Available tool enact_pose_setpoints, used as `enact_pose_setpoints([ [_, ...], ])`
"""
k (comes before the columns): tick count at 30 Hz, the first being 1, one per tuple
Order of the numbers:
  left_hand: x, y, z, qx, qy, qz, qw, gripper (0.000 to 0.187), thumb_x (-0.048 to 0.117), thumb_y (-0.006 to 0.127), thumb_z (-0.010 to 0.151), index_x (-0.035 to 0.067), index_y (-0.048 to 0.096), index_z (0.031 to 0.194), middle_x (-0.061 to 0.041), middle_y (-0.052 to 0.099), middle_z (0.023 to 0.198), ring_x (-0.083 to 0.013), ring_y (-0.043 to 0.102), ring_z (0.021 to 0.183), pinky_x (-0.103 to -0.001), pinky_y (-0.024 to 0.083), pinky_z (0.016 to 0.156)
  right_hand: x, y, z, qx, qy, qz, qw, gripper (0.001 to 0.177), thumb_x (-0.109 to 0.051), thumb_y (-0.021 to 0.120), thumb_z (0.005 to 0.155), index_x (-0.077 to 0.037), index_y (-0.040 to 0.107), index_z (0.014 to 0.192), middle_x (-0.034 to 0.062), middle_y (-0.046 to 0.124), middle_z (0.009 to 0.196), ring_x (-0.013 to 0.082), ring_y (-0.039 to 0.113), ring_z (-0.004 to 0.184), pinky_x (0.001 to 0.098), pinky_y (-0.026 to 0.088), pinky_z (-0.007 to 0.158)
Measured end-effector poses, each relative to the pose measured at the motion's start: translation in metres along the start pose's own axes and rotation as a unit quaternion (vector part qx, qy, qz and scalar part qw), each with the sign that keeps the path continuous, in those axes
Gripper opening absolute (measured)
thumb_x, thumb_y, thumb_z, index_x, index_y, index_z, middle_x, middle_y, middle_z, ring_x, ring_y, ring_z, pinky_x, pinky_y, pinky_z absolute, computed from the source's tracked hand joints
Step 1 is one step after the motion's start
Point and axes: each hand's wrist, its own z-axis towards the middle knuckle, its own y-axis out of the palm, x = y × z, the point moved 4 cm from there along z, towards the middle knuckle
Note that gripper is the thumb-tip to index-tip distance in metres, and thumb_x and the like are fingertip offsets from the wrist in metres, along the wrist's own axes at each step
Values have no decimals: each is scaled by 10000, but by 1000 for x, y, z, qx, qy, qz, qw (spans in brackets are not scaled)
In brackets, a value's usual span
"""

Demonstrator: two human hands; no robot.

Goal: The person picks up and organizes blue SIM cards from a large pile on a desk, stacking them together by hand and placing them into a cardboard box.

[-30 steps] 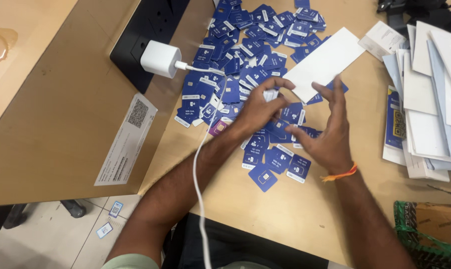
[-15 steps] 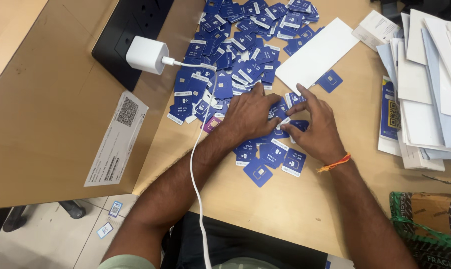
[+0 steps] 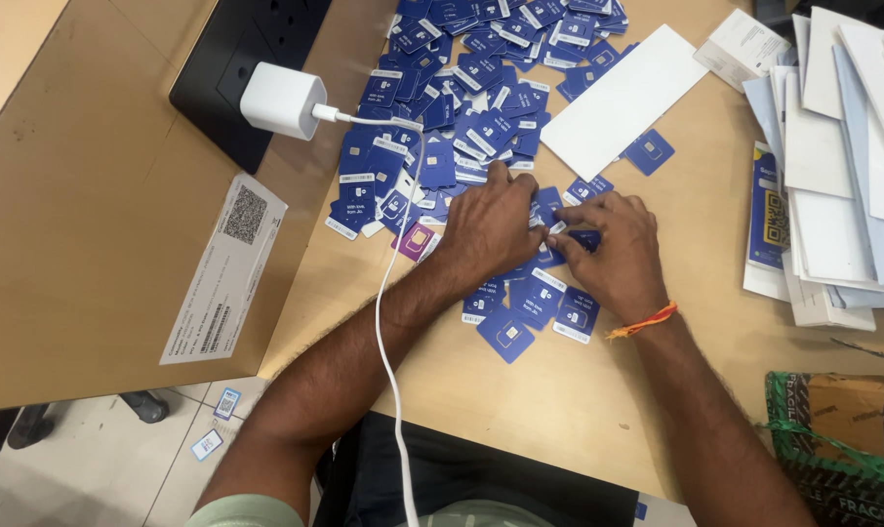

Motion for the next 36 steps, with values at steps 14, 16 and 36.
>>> enact_pose_setpoints([
  [14,-3,-6,-2,-27,-41,-24,998,608,351,848,775,75,600,1257,-203,601,1193,-371,679,1053,-475,543,896,-2,-3,3,-20,27,-15,999,414,-252,894,763,-120,792,1143,53,699,964,265,579,989,429,439,937],
  [16,-1,-6,-3,-34,-36,-23,999,586,370,848,769,77,622,1223,-195,605,1191,-357,683,1064,-467,547,902,-2,-6,3,-16,29,-26,999,427,-262,907,743,-108,792,1124,56,701,974,267,582,986,434,438,926],
  [36,-2,-5,2,-39,-41,-143,988,432,238,832,769,137,630,1137,-85,726,956,-247,715,966,-428,525,875,31,-7,6,117,-3,-34,993,1014,-280,965,709,58,413,1490,156,690,1251,358,584,1200,508,358,1059],
])
